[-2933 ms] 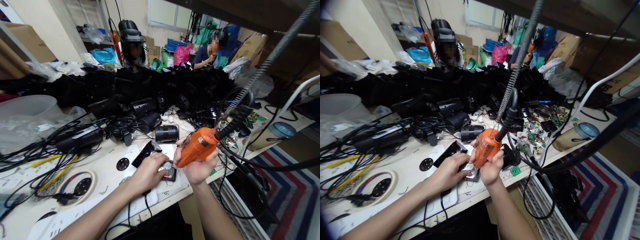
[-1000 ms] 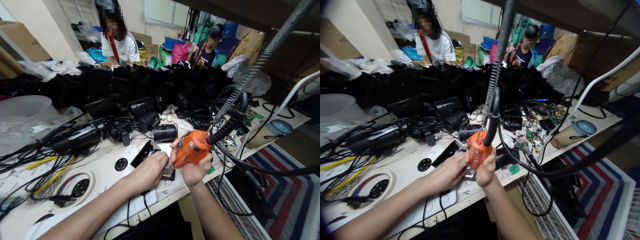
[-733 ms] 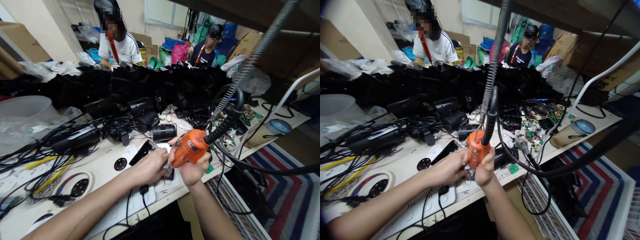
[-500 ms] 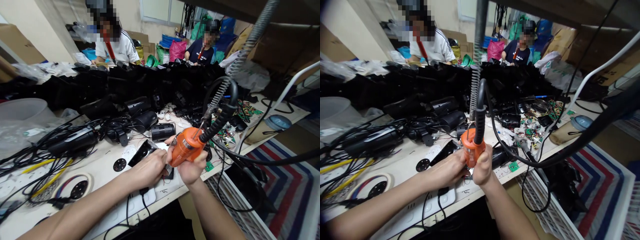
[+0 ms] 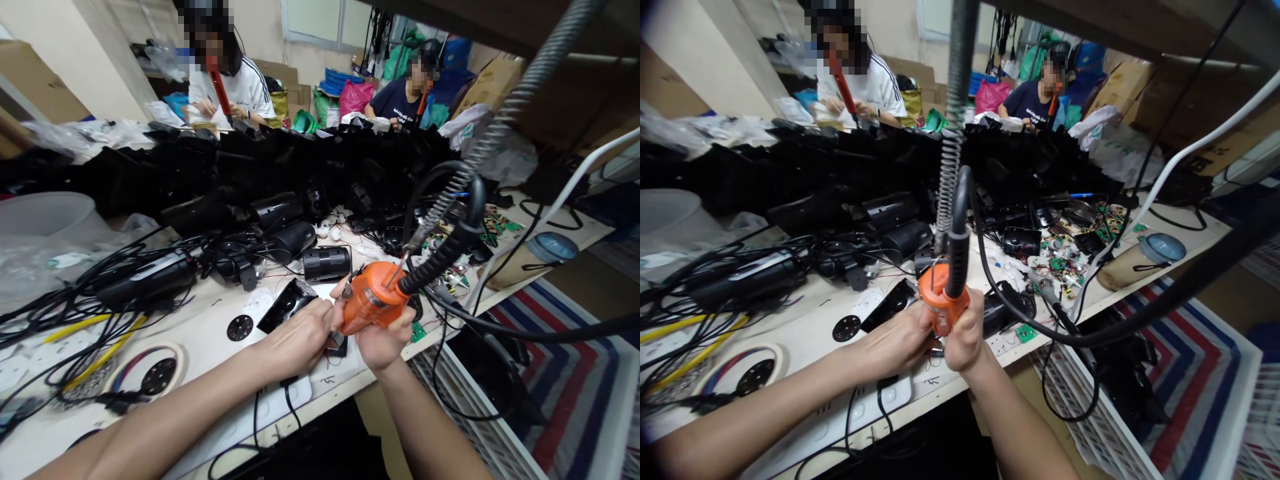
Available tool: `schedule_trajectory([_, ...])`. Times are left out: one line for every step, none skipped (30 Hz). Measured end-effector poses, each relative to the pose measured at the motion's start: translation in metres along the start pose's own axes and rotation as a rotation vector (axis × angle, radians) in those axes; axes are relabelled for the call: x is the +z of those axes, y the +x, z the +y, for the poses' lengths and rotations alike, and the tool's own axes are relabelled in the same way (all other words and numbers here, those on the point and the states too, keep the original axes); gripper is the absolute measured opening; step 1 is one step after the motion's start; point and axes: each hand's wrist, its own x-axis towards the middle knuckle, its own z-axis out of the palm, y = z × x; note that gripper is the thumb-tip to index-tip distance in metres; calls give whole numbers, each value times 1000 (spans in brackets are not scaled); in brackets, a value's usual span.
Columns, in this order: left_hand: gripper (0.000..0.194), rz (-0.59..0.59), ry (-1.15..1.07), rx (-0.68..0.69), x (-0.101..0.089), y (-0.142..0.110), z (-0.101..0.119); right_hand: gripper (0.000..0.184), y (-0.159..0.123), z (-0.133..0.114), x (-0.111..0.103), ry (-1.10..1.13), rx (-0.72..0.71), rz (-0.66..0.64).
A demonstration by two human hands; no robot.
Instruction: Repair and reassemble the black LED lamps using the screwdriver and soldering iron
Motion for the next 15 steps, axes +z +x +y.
schedule_trajectory([20, -9, 8, -7, 0, 0, 0, 68, 1, -2, 1, 32, 2, 0])
schedule_trajectory([19, -20, 13, -15, 0, -1, 0, 66, 2, -4, 2, 67, 0, -3])
schedule_trajectory([19, -29, 13, -23, 0, -1, -1, 64, 3, -5, 2, 101, -6, -7])
schedule_trajectory([18, -31, 7, -30, 0, -2, -1, 62, 3, -6, 3, 128, -13, -8])
schedule_trajectory([17, -30, -4, -34, 0, -2, -2, 60, 4, -7, 4, 141, -21, -6])
schedule_trajectory([16, -24, -17, -36, 1, -2, -2, 59, 5, -7, 5, 137, -25, -4])
schedule_trajectory([14, -17, -30, -38, 1, -3, -3, 58, 5, -7, 5, 121, -24, -4])
schedule_trajectory([13, -11, -39, -40, 2, -3, -3, 58, 5, -8, 6, 104, -24, 0])
schedule_trajectory([13, -8, -44, -43, 2, -3, -4, 58, 6, -10, 6, 91, -16, 8])
schedule_trajectory([13, -8, -44, -46, 2, -3, -4, 59, 6, -12, 7, 85, -4, 15])
schedule_trajectory([15, -8, -44, -51, 2, -3, -4, 60, 6, -15, 7, 86, 11, 23])
schedule_trajectory([17, -8, -44, -55, 1, -3, -3, 61, 7, -19, 7, 88, 25, 38])
schedule_trajectory([20, -8, -46, -56, 1, -4, -2, 63, 7, -23, 7, 87, 41, 47])
schedule_trajectory([21, -6, -52, -55, 0, -4, -2, 66, 7, -27, 7, 80, 57, 51])
schedule_trajectory([22, -1, -61, -51, -1, -4, -1, 68, 6, -31, 7, 71, 68, 49])
